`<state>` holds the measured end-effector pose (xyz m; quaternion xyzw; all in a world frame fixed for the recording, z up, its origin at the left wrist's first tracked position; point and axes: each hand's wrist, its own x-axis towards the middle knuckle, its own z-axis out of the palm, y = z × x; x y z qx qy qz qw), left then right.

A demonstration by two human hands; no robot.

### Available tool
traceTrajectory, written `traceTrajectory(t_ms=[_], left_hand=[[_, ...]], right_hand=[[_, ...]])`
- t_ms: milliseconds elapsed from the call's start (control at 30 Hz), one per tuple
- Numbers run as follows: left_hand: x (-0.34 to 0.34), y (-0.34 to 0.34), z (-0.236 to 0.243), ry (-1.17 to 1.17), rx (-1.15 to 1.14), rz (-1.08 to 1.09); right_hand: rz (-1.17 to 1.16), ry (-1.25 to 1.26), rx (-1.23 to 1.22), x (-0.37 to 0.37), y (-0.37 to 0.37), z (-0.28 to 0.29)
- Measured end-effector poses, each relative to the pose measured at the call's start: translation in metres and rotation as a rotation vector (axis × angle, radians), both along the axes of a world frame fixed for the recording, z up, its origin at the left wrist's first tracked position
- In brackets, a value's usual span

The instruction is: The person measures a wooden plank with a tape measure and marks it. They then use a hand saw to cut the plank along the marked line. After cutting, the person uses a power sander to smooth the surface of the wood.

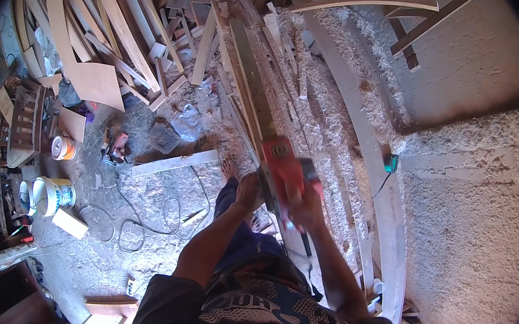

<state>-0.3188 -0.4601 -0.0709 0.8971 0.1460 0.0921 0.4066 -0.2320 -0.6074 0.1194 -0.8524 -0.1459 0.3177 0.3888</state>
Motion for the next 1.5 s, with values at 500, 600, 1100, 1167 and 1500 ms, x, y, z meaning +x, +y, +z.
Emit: traceTrajectory(t_ms=[500, 600, 1100, 1167, 1500], left_hand=[[0.001, -0.028, 0.026, -0.208, -0.106, 0.156], [-0.052, -0.049, -0.004, -0.060, -0.500, 0.046], [-0.003, -0.011, 0.026, 0.099, -0.173, 0.362], [0.029, -0.007, 0.060, 0.050, -0.110, 0.537], [0.071, -0.009, 0.047, 0.120, -0.551, 0.277]], right_hand=[[0.097, -0.267, 0.111, -0.052, -0.075, -0.010], [-0.021, -0.074, 0.122, -0.052, -0.047, 0.013], [-0.061, -0.016, 0.317, 0.197, 0.234, -0.020], [-0.074, -0.010, 0.339, 0.223, 0.262, -0.030], [-0.068, 0.106, 0.440, 0.334, 0.429, -0.006]])
